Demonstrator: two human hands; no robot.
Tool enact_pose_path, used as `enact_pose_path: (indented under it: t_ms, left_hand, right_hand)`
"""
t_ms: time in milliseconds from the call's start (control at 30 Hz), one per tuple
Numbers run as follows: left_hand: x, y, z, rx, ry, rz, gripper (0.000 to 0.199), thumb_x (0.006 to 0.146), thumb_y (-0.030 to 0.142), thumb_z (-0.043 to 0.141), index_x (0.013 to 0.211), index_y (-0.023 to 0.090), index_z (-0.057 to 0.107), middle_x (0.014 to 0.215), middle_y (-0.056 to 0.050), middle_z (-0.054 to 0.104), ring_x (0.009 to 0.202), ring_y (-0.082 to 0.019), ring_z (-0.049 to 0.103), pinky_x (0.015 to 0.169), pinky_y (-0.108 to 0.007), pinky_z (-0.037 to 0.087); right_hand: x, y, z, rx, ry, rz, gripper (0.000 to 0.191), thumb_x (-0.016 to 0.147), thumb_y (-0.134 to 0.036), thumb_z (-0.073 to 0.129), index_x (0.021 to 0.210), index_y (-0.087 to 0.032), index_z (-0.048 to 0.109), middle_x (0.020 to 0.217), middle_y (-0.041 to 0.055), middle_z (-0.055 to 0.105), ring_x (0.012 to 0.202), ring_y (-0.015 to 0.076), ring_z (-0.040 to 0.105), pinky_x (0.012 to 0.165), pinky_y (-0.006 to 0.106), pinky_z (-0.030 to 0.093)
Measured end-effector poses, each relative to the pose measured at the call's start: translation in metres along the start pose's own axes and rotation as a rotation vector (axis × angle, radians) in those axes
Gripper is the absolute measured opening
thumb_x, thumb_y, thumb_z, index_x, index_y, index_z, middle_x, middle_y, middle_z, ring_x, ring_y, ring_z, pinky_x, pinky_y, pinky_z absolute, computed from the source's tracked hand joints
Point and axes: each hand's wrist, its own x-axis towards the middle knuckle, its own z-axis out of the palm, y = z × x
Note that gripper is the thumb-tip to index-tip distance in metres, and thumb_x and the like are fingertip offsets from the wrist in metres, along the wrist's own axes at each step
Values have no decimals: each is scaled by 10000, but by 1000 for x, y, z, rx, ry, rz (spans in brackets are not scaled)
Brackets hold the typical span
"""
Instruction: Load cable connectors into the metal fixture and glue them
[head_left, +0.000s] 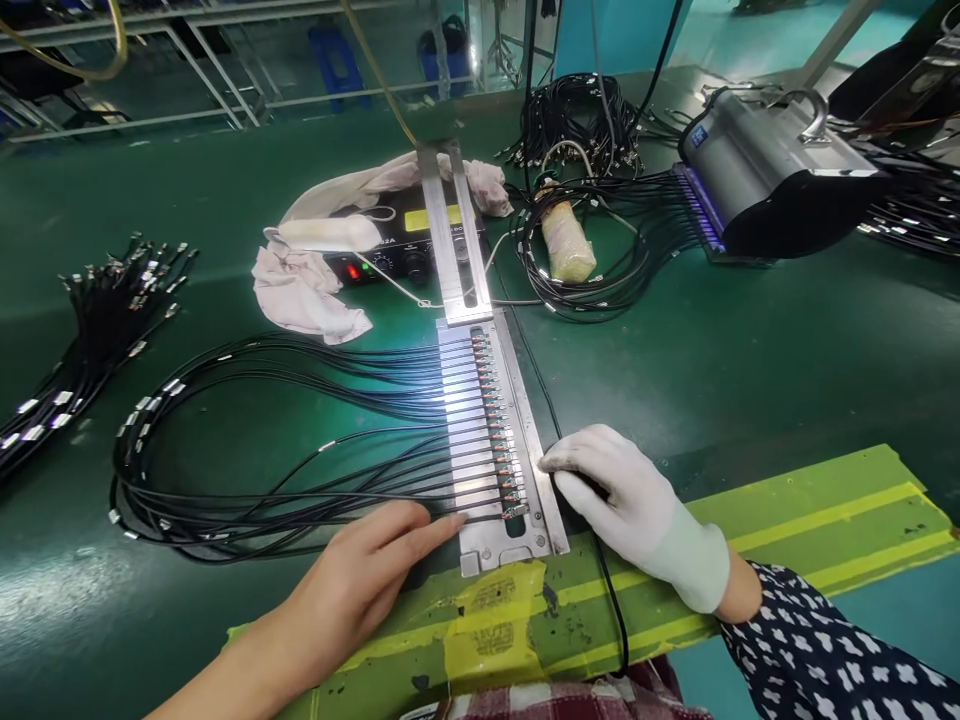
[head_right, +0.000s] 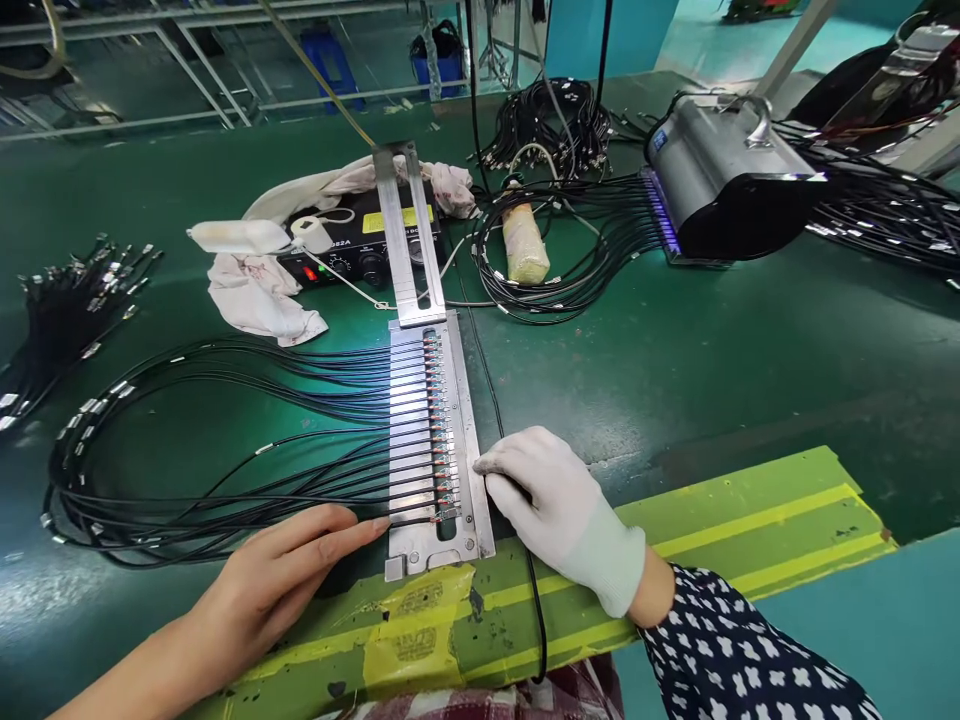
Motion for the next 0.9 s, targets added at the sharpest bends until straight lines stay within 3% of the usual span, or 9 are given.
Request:
enact_pose_path:
  t_ms: [400, 500, 633, 767, 900]
  left_hand:
    - [8, -1, 2, 78, -123, -7, 550, 905, 6, 328, 1392, 216, 474, 991, -58, 593, 841, -132, 595, 740, -200, 501]
    - [2, -1, 7, 107, -87, 17, 529, 918, 18, 327, 1385, 207, 489, 995, -64, 575, 831, -139, 573, 724, -213, 487]
    - [-8, 5, 17, 304, 1, -46, 566, 914, 15, 390, 1413, 266, 484, 1111, -93, 547, 1010, -209, 532, 877, -327, 446]
    - [-13, 16, 23, 392, -7, -48, 573, 925, 33, 371, 1456, 239, 430, 995, -72, 597, 888, -195, 532, 801, -318, 411]
    - [-14, 15, 32, 493, 86, -8, 419, 1012, 191, 302, 1358, 182, 539, 929, -78, 658, 870, -213, 565, 820, -363, 408]
  right_hand:
    - [0, 0, 0, 7, -5, 15, 164, 978, -160, 495, 1032, -223, 637, 977, 38, 660, 969, 219, 564, 877, 412, 476]
    - [-1, 0, 0, 9, 0, 17, 166, 981, -164, 494, 1031, -219, 642, 971, 38, 660, 966, 217, 562, 876, 410, 474]
    - [2, 3, 0, 26, 5, 8, 171, 980, -164, 496, 1039, -218, 647, 971, 38, 668, 967, 215, 566, 877, 403, 474]
    - [2, 0, 1, 19, 8, 12, 172, 976, -167, 492, 1016, -222, 650, 954, 45, 671, 945, 222, 571, 856, 407, 475]
    - [3, 0, 0, 46, 18, 21, 170, 956, -143, 489, 959, -222, 640, 917, 28, 675, 898, 201, 591, 809, 363, 497]
